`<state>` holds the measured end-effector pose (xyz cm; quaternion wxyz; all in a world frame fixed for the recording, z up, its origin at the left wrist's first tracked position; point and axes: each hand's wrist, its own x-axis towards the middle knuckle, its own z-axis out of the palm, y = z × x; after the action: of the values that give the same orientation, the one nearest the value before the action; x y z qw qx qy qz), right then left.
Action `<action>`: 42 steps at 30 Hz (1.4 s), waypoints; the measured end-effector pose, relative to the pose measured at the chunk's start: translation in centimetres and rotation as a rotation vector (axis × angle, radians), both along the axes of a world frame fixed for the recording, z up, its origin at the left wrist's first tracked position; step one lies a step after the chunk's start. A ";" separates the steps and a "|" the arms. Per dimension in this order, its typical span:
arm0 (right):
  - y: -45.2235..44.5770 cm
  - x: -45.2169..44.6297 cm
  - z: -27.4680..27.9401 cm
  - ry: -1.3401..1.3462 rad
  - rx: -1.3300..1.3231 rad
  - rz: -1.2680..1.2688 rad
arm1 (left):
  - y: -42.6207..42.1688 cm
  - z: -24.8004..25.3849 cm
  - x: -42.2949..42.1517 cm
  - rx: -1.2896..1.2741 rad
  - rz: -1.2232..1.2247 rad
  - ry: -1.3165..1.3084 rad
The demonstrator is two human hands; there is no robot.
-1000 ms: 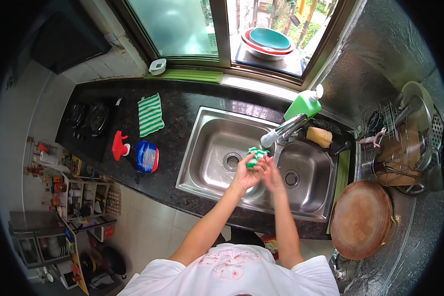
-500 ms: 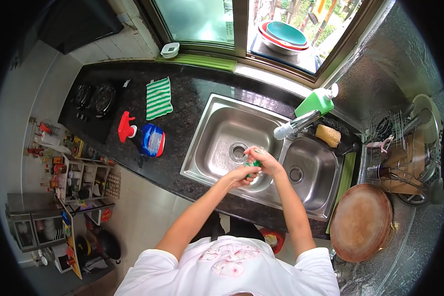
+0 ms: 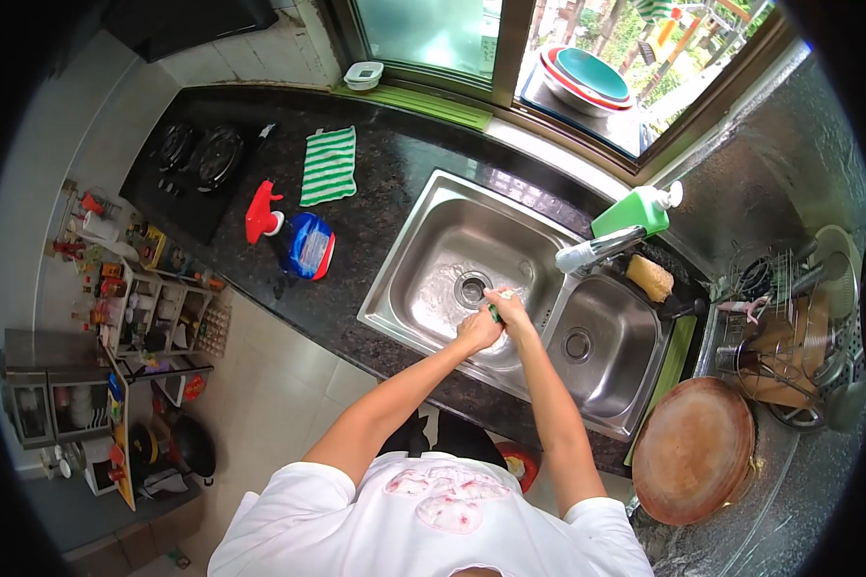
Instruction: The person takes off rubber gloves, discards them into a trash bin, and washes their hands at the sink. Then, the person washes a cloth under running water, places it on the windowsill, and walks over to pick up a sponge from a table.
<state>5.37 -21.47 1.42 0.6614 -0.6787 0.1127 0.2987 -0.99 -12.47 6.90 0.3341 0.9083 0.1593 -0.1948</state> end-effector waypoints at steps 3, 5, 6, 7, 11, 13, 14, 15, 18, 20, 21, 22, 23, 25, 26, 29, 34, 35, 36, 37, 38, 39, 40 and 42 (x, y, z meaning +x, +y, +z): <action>-1.1 0.7 7.4 -0.067 -0.233 0.316 | 1.5 2.6 0.2 -0.816 0.080 0.337; -2.3 1.6 8.6 -0.089 0.050 0.377 | 1.6 6.2 -0.5 -0.955 0.201 0.371; -2.6 1.9 11.3 -0.107 0.123 0.468 | 1.7 6.7 -0.7 -1.294 0.235 0.517; -3.3 2.3 11.3 -0.153 0.280 0.546 | 1.8 7.2 -1.0 -1.635 0.262 0.662; -3.1 0.7 11.6 0.005 0.963 0.559 | 0.4 10.2 -3.3 -2.361 0.415 0.728; -1.9 -1.3 12.5 0.078 1.311 0.484 | -0.4 10.1 -3.8 -2.572 0.434 0.733; -1.3 -2.1 13.0 -0.024 1.466 0.396 | -0.6 10.9 -4.0 -2.656 0.473 0.677; -0.9 -2.8 13.6 -0.128 1.617 0.300 | -0.7 11.6 -4.2 -2.738 0.515 0.618; -2.3 -1.6 14.6 -0.093 1.282 0.294 | 0.0 12.8 -4.6 -2.672 0.515 0.569; -2.0 -1.7 18.7 -0.026 0.904 0.303 | 0.9 13.8 -4.8 -2.521 0.487 0.568; -1.8 -1.8 20.8 -0.029 0.903 0.294 | 1.5 13.6 -4.7 -2.519 0.485 0.581; -1.6 -1.7 22.2 0.012 0.747 0.330 | 2.1 13.2 -4.5 -2.372 0.423 0.602; -1.3 -1.6 22.9 0.053 0.593 0.366 | 2.7 13.1 -4.2 -2.223 0.361 0.616; -0.3 -1.7 22.6 0.021 0.550 0.373 | 3.5 12.7 -3.7 -2.097 0.375 0.641; 0.1 -1.4 21.6 0.043 0.546 0.374 | 3.8 12.3 -3.3 -1.945 0.356 0.614; 1.4 -0.7 19.3 0.068 0.505 0.383 | 4.3 11.4 -2.2 -1.607 0.304 0.510; 3.7 0.5 13.4 -0.016 0.388 0.326 | 4.7 6.3 -0.5 -0.892 0.170 0.190; 4.2 0.5 12.5 -0.041 0.326 0.280 | 4.5 4.9 -0.4 -0.686 0.163 0.088; 4.9 0.4 11.5 -0.065 0.254 0.188 | 4.7 3.6 -0.5 -0.599 0.112 -0.155; 5.4 0.5 10.8 -0.066 0.250 0.187 | 4.8 3.7 -0.4 -0.602 0.110 -0.155; 5.8 0.4 10.2 -0.051 0.207 0.103 | 5.0 4.0 -0.2 -0.430 0.107 -0.068; 6.3 0.5 9.7 -0.037 0.164 0.021 | 5.2 4.2 0.2 -0.256 0.103 0.019; 6.7 0.6 8.9 -0.062 0.068 -0.025 | 5.4 4.0 0.7 -0.173 0.062 0.088; 7.5 0.6 7.3 -0.069 -0.033 -0.089 | 5.5 3.6 0.3 -0.122 0.058 0.055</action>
<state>5.99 -13.99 8.73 0.6662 -0.6938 0.1248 0.2434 -0.72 -7.01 10.48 0.3898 0.8756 0.1827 -0.2192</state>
